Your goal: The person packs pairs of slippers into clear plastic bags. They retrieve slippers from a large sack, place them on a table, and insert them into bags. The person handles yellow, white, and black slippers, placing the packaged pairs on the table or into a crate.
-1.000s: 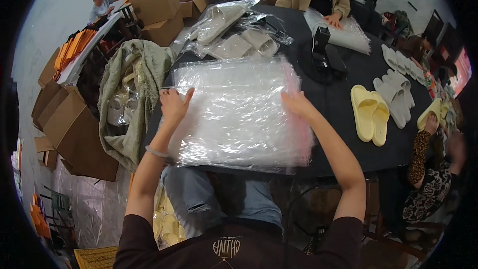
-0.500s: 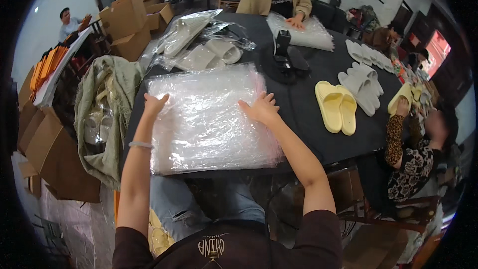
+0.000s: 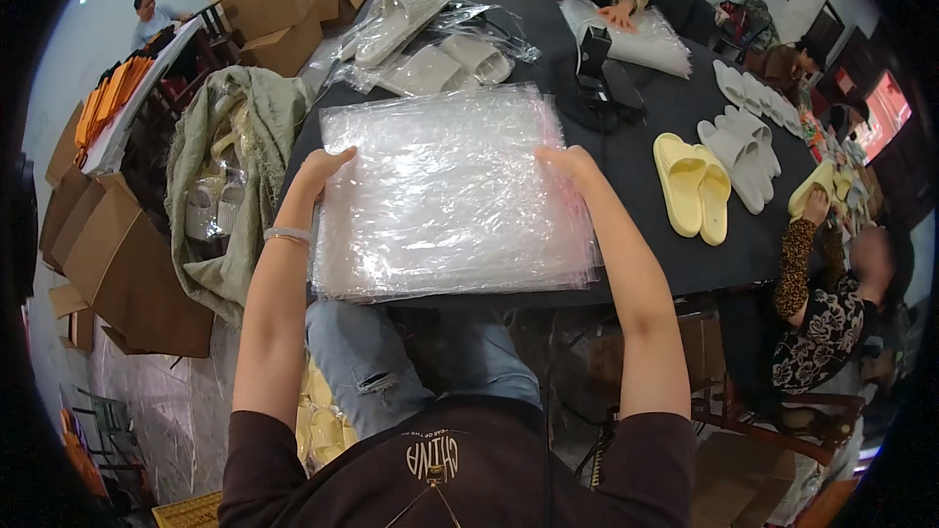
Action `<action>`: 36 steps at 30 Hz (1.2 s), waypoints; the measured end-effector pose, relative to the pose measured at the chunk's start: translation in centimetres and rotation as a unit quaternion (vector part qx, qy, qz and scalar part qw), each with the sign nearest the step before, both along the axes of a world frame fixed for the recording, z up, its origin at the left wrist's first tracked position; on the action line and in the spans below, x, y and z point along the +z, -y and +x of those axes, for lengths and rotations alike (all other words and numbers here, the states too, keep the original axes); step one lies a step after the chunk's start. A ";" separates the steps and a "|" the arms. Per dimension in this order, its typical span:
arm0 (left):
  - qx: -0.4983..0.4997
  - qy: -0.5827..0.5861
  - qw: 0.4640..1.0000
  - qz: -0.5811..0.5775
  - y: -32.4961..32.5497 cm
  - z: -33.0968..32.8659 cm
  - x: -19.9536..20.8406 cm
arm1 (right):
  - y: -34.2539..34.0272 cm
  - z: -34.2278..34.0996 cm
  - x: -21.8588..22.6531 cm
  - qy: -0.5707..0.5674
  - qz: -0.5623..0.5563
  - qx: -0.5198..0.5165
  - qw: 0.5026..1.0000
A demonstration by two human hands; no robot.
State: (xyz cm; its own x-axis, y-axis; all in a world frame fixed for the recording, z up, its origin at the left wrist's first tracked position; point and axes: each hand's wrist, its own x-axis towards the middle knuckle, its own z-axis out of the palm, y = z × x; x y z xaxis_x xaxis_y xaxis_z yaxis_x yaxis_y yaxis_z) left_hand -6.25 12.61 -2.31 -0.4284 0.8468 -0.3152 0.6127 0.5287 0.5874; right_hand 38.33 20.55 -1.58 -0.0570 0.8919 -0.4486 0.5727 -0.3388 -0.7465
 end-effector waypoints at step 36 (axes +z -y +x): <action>-0.045 0.297 0.869 0.393 5.5 -4.8 9.6 | -0.3 0.9 5.3 0.000 0.418 0.208 0.885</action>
